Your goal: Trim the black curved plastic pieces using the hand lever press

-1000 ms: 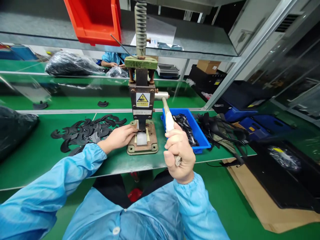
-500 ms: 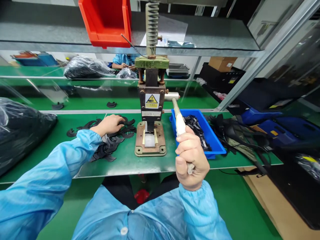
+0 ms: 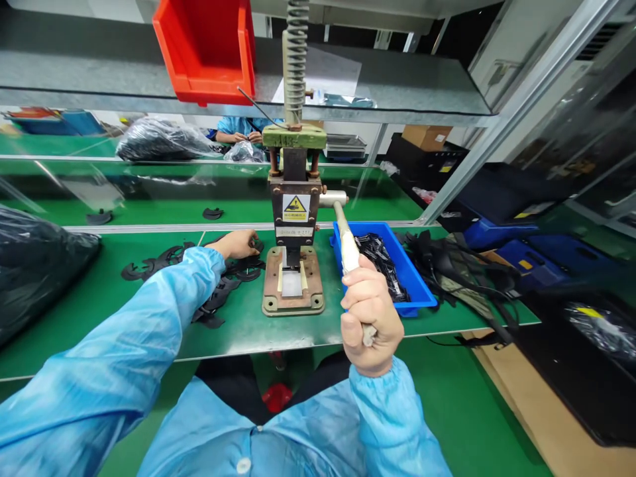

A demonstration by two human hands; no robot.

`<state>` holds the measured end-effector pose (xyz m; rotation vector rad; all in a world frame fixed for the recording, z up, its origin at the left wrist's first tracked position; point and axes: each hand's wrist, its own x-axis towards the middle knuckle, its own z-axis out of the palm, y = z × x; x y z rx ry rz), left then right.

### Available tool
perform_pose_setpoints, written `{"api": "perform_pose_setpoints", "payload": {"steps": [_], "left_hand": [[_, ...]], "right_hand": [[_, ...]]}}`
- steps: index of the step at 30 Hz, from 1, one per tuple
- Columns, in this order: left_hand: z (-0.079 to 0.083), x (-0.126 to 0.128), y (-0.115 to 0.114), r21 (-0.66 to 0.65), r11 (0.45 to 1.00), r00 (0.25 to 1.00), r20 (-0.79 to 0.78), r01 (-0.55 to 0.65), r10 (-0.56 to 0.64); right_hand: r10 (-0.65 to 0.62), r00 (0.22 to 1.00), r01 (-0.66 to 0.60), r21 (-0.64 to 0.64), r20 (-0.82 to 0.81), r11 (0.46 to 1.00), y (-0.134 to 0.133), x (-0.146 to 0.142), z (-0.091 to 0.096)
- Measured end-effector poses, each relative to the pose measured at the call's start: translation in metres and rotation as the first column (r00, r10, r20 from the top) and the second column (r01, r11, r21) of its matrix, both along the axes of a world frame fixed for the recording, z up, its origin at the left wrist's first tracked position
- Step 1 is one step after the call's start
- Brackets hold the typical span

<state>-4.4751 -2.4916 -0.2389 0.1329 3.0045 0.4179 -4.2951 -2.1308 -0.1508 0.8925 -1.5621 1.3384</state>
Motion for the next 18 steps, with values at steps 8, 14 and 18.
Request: {"api": "perform_pose_setpoints", "payload": {"steps": [8,14,18], "left_hand": [[0.011,0.027,0.008,0.204,0.973,0.981,-0.184,0.105,-0.067],[0.018,0.054,0.028,0.71,0.703,0.998,0.065,-0.045,-0.002],[0.017,0.072,0.044,0.826,0.552,0.989,0.146,-0.113,-0.017]], "right_hand": [[0.012,0.999,-0.014,-0.064,-0.034,0.998,-0.003,-0.005,-0.006],[0.02,0.999,-0.022,-0.061,-0.03,0.998,-0.004,-0.004,-0.004],[0.019,0.999,-0.02,-0.04,-0.025,0.999,-0.001,-0.002,-0.003]]}}
